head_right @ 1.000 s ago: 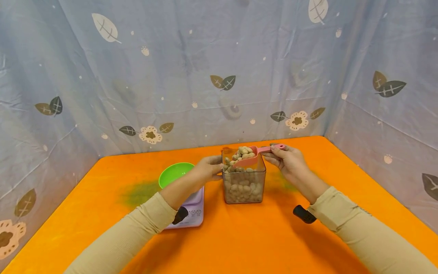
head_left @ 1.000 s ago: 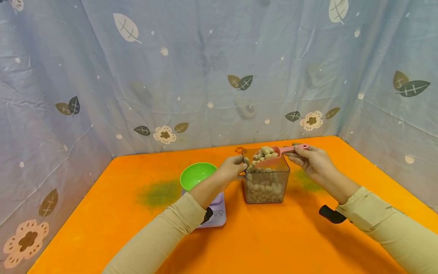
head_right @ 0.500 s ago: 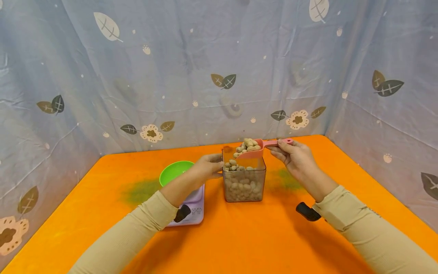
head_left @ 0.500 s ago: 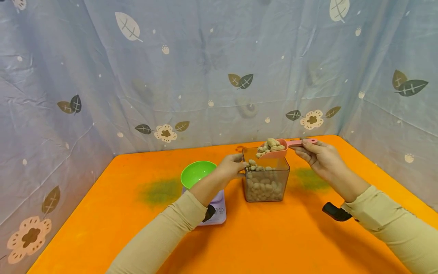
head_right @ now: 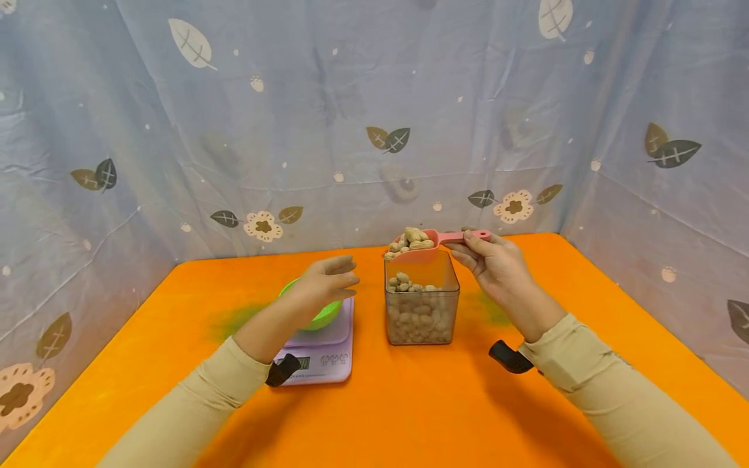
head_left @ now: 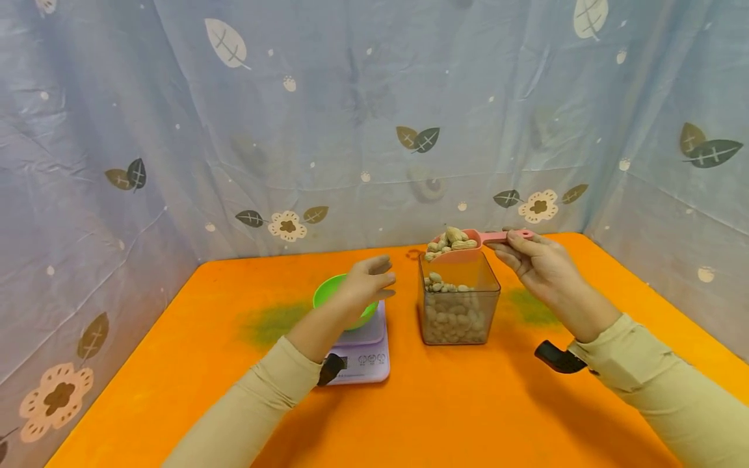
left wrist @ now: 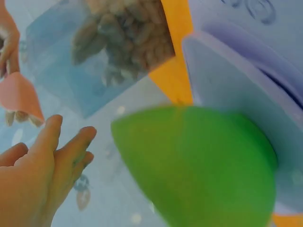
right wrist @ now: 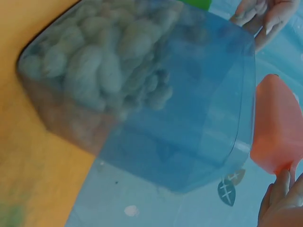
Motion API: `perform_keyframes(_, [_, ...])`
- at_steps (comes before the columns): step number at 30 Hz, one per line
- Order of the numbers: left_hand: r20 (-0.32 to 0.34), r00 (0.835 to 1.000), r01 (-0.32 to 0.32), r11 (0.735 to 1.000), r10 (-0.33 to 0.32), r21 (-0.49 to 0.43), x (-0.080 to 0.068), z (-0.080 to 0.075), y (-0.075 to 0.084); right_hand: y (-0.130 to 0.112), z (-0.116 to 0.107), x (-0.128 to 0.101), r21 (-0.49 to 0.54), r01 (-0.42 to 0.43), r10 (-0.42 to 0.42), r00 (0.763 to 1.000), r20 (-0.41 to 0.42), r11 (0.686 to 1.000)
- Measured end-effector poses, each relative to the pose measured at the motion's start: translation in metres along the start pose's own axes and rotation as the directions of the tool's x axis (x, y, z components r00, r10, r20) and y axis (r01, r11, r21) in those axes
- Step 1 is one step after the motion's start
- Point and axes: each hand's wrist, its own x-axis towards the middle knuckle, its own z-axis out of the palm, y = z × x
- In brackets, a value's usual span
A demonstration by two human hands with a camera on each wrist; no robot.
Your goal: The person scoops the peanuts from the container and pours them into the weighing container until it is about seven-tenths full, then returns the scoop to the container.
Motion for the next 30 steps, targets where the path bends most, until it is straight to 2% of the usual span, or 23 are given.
perform_keyframes(6, [-0.035,0.999,-0.014,1.000,0.015,0.017,-0.010,-0.022,0.003,0.009,0.009,0.006,0.011,-0.010,0.010,1.000,0.003,1.000])
perform_keyframes(11, [-0.094,0.995,-0.021,0.999,0.025,0.048,-0.016,-0.040,0.000,0.017,0.013,0.010,0.044,-0.018,0.019,1.000,-0.015,0.999])
perform_keyframes(17, [-0.165,0.985,-0.020,0.988,0.046,0.150,-0.026,-0.060,-0.006,0.028,0.019,0.014,0.039,-0.031,0.032,0.999,-0.029,0.999])
perform_keyframes(24, [-0.208,0.976,-0.016,0.972,0.066,0.234,-0.037,-0.073,-0.007,0.040,0.028,0.020,0.002,-0.052,0.052,0.998,-0.038,0.999])
perform_keyframes(30, [-0.229,0.971,0.006,0.956,0.064,0.292,-0.039,-0.080,-0.012,0.048,0.031,0.023,-0.019,-0.066,0.064,0.995,-0.072,0.998])
